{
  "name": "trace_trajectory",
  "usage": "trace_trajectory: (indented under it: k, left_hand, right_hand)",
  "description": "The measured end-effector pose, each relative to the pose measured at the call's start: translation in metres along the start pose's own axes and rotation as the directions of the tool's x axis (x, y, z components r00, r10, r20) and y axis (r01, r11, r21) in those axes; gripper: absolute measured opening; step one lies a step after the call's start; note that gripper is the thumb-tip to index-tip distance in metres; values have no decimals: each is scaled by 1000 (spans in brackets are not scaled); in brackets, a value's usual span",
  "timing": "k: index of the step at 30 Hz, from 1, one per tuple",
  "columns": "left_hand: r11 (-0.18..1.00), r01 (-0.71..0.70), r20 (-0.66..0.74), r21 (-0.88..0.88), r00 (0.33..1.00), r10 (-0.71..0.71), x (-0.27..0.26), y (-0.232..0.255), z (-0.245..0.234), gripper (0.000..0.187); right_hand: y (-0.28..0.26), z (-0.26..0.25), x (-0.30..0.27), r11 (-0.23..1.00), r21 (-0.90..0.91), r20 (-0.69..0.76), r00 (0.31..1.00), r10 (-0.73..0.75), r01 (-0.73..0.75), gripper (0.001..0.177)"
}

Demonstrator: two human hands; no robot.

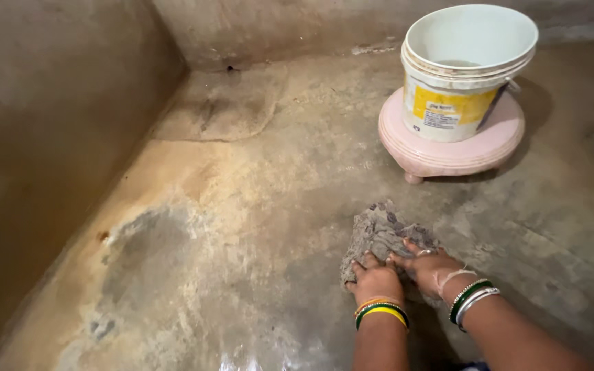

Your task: The person scrubs a concrete floor with a grey cloth, repeatedly dipping it into a white bucket of water and wringing it out. They wipe the floor in circular motions, focusing on a specific area near a pink stool.

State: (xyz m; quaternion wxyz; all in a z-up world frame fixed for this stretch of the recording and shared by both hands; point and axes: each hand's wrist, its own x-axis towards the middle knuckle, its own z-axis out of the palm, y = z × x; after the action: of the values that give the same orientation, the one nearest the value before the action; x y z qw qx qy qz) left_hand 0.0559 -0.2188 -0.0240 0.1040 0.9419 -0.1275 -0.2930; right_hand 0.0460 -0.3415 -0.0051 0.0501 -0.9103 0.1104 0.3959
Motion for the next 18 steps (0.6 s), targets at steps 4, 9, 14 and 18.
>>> trace_trajectory:
  k: [4,9,14,18]
  left_hand:
    - [999,8,-38,-35,999,-9,39,-3,-24,54]
    - [1000,-5,18,30,1000,4,95,-4,-68,65]
    - [1000,-6,20,-23,1000,6,129,-8,-108,59]
    - [1000,-27,23,-1,999,27,131,-11,-111,79]
  right_hand:
    - [-8,-36,29,999,-41,-13,1000,-9,9,102]
    - [-5,-72,80,997,-11,-172,982,-80,79,96]
    - [-15,-107,114,997,-3,-211,974,-79,80,101]
    - [-21,-113,118,997,-56,-191,980,-58,48,101]
